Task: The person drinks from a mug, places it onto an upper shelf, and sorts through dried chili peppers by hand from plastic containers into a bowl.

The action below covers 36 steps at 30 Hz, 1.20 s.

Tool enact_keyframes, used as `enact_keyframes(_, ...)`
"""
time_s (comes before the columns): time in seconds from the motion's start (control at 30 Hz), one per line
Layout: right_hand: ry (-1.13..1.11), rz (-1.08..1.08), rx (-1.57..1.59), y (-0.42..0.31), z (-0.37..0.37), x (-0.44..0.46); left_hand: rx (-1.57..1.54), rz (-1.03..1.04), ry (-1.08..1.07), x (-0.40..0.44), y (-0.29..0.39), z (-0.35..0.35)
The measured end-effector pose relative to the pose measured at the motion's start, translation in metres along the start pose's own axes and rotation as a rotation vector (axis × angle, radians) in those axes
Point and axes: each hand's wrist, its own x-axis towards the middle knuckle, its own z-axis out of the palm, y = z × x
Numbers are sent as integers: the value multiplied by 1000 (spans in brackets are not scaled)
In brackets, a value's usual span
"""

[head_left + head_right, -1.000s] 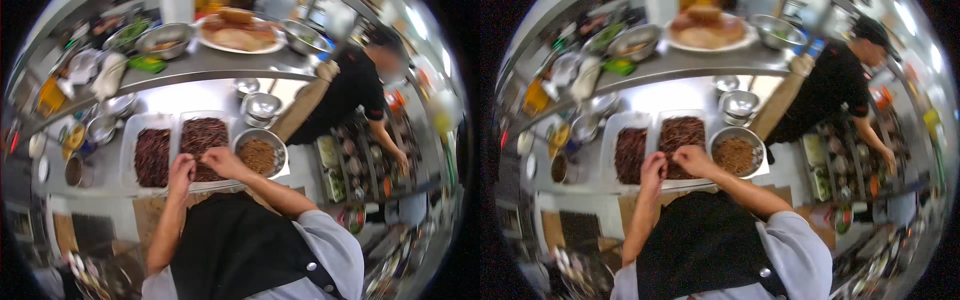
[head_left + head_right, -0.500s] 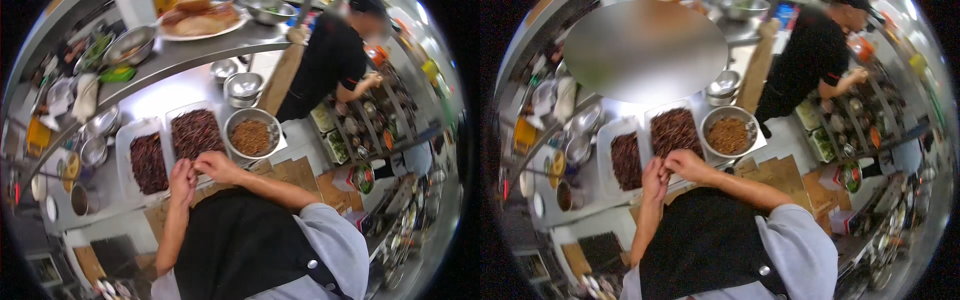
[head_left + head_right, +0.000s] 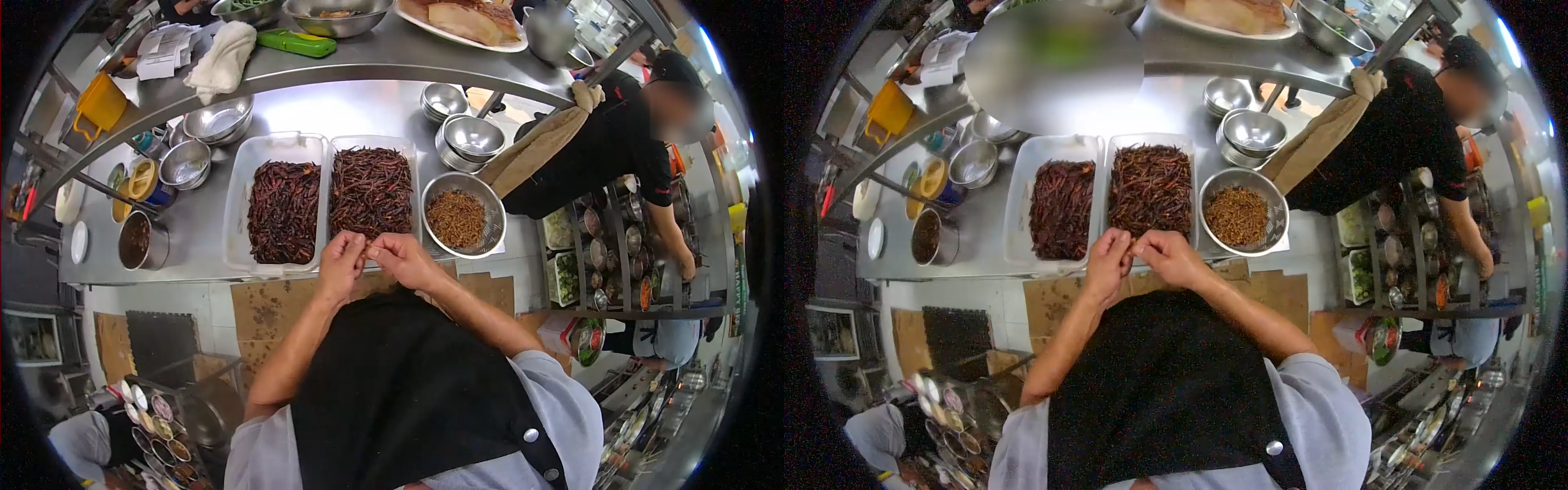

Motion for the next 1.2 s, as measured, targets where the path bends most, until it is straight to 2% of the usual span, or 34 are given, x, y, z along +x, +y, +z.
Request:
enact_keyframes(0.1, -33, -21, 86, -10, 3, -7, -293, -73, -58, -4, -1, -2)
enact_keyframes(0.2, -68, 29, 209, -11, -4, -15, -263, -33, -72, -12, 7, -4)
enact_keyframes(0.27, 24, -20, 248, -17, -20, -24, -240, 13, -34, -5, 6, -20)
enact_keyframes(0.33, 154, -24, 159, -24, -51, -32, -289, 67, 87, -1, 18, -40)
enact_keyframes(0.37, 283, -36, 103, -27, -67, -31, -291, 70, 92, 2, 25, -53)
enact_keyframes(0.4, 411, -48, 47, -30, -83, -30, -94, 170, 166, 5, 32, -67)
enact_keyframes(0.43, 512, -54, -164, -10, -110, -25, 105, 268, 241, 6, 39, -79)
enact_keyframes(0.47, 611, -61, -375, 18, -135, -22, 270, 259, 303, 5, 51, -89)
enact_keyframes(0.53, 548, 85, -797, 43, -171, -26, 743, 515, 422, 17, 48, -116)
enact_keyframes(0.57, 536, 78, -800, 49, -178, -28, 740, 515, 435, 18, 52, -121)
enact_keyframes(0.63, 354, 405, -1389, 57, -183, -31, 1219, 425, 391, 17, 61, -129)
enact_keyframes(0.67, 346, 398, -1393, 58, -183, -26, 1217, 422, 401, 19, 57, -133)
enact_keyframes(0.73, 489, 455, -1387, 60, -184, -19, 1401, 678, 431, 27, 43, -141)
enact_keyframes(0.77, 485, 454, -1390, 58, -181, -12, 1399, 674, 434, 27, 43, -139)
enact_keyframes(0.83, 520, -85, -1314, 50, -164, 14, 1348, 631, 465, 26, 48, -132)
enact_keyframes(0.97, 180, -183, -1184, 36, -106, 93, 1233, 561, 526, 23, 48, -131)
enact_keyframes(1.03, 130, -270, -1229, 38, -81, 123, 1228, 597, 553, 23, 48, -129)
enact_keyframes(1.13, 108, -385, -1286, 76, -81, 164, 1227, 598, 583, 21, 47, -127)
enact_keyframes(1.2, 60, -367, -1336, 80, -83, 170, 1210, 575, 585, 20, 49, -127)
